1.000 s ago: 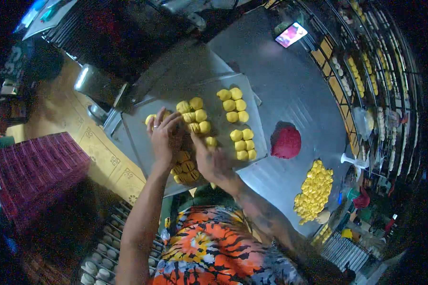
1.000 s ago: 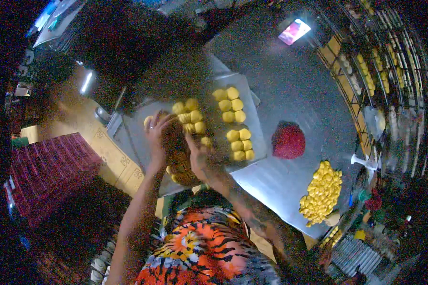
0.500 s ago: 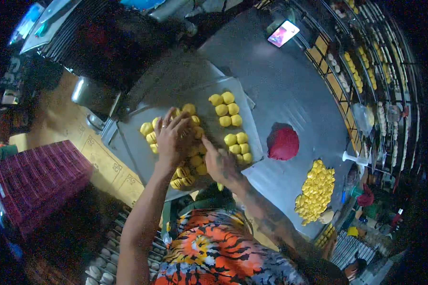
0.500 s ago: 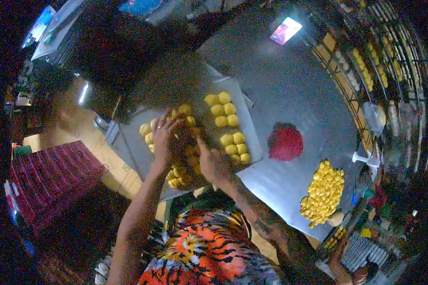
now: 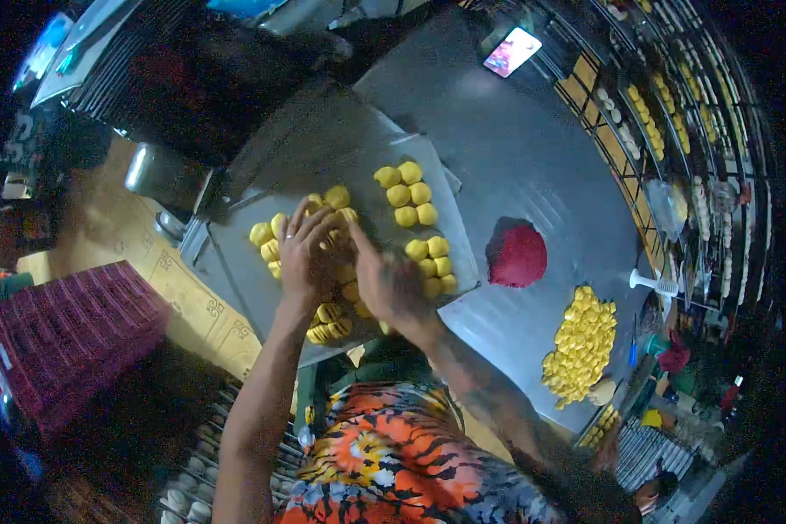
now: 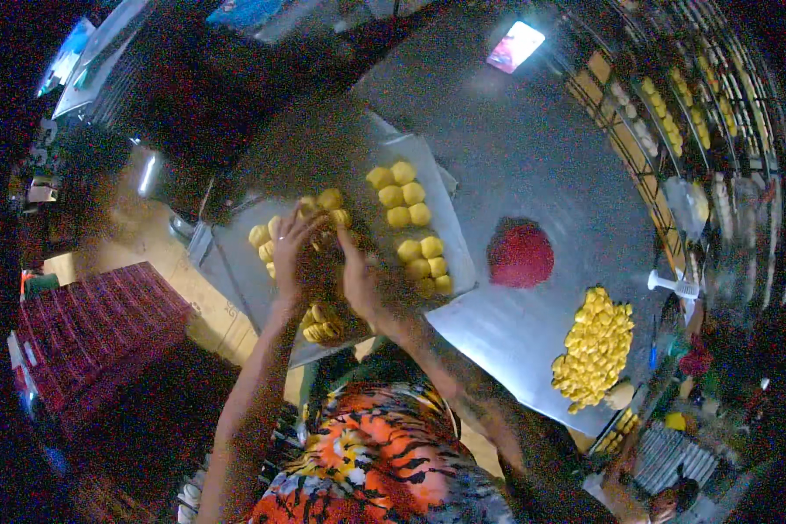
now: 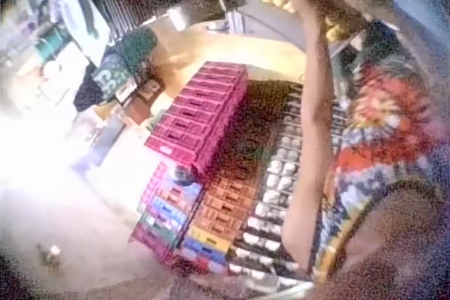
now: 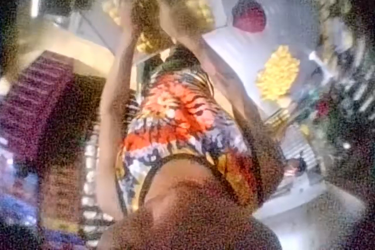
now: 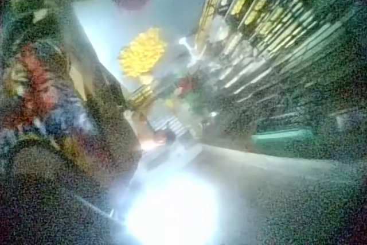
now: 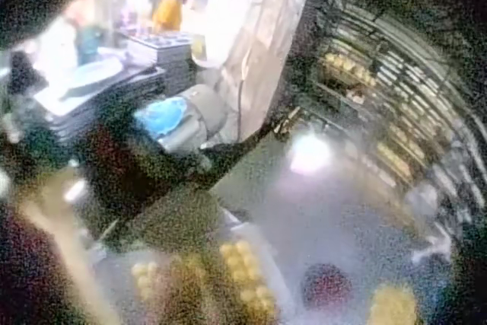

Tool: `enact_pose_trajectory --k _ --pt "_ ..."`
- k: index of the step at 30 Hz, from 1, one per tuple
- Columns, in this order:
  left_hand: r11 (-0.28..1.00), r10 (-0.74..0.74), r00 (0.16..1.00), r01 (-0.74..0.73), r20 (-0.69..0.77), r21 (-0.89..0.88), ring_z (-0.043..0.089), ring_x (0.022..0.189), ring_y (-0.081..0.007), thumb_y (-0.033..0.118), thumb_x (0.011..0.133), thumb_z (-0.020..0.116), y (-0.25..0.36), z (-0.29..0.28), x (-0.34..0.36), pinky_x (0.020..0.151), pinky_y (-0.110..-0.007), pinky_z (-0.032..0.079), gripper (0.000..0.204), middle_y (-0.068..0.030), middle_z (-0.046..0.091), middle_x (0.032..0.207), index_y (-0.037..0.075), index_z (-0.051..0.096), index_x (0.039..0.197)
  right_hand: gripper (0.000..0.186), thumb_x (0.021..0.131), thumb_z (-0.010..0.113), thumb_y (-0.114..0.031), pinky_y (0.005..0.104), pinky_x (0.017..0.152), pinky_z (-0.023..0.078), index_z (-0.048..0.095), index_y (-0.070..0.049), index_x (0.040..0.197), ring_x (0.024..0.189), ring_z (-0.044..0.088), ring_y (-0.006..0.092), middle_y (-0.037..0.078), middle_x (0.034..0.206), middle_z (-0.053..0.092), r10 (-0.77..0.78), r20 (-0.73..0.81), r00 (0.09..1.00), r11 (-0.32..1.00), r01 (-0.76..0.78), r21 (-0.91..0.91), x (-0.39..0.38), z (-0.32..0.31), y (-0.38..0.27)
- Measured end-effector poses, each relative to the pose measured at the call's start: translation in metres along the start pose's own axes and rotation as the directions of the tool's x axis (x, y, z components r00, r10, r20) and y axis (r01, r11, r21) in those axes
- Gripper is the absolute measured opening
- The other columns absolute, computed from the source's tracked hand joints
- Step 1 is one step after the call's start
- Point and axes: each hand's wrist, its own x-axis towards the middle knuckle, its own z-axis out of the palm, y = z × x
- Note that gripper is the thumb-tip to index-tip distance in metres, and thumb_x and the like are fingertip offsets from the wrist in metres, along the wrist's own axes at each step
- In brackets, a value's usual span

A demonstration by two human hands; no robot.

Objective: The person fills dough pieces with paste by hand, shapes them into balls, and arranges them on a baking tray. The person makes indentations on the dough balls, places the tray onto a rack, and resumes shaping more dough.

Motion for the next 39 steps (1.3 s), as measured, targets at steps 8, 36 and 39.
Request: enact_pose_trajectory --k 8,36,39 --pt "1.000 0.008 1.000 -0.008 -0.028 0.004 0.042 0.136 -0.0289 0.018 0.074 0.074 0.004 0.003 -0.005 0.116 -0.051 0.023 0.036 -0.0029 0.062 0.129 0.012 0.068 0.109 0.053 0.086 0.056 -0.007 0.0487 0.054 0.051 0.051 -0.010 0.138 0.057 0.066 0.0362 0.019 0.063 0.064 -0.281 -0.320 0.905 0.958 0.242 -0.155 -0.010 0.038 0.031" --pt "0.997 -0.046 0.999 0.045 0.019 0.058 0.046 0.133 -0.0247 0.026 0.076 0.070 0.073 0.013 -0.105 0.113 -0.047 0.026 0.034 -0.0003 0.064 0.126 0.018 0.071 0.109 0.068 0.085 0.060 -0.014 0.0496 0.066 0.054 0.034 -0.007 0.148 0.072 0.067 0.0400 0.026 0.082 0.067 -0.125 -0.113 0.986 0.989 0.115 -0.091 -0.087 0.034 0.049" --pt "0.994 -0.069 0.998 0.069 0.001 0.084 0.047 0.133 -0.0252 0.025 0.077 0.069 0.070 0.015 -0.112 0.113 -0.047 0.027 0.032 -0.0013 0.066 0.123 0.018 0.071 0.108 0.057 0.086 0.060 -0.016 0.0467 0.063 0.055 0.046 -0.007 0.141 0.072 0.068 0.0391 0.023 0.082 0.069 -0.076 -0.009 0.997 0.960 0.071 -0.273 -0.128 0.033 0.042"
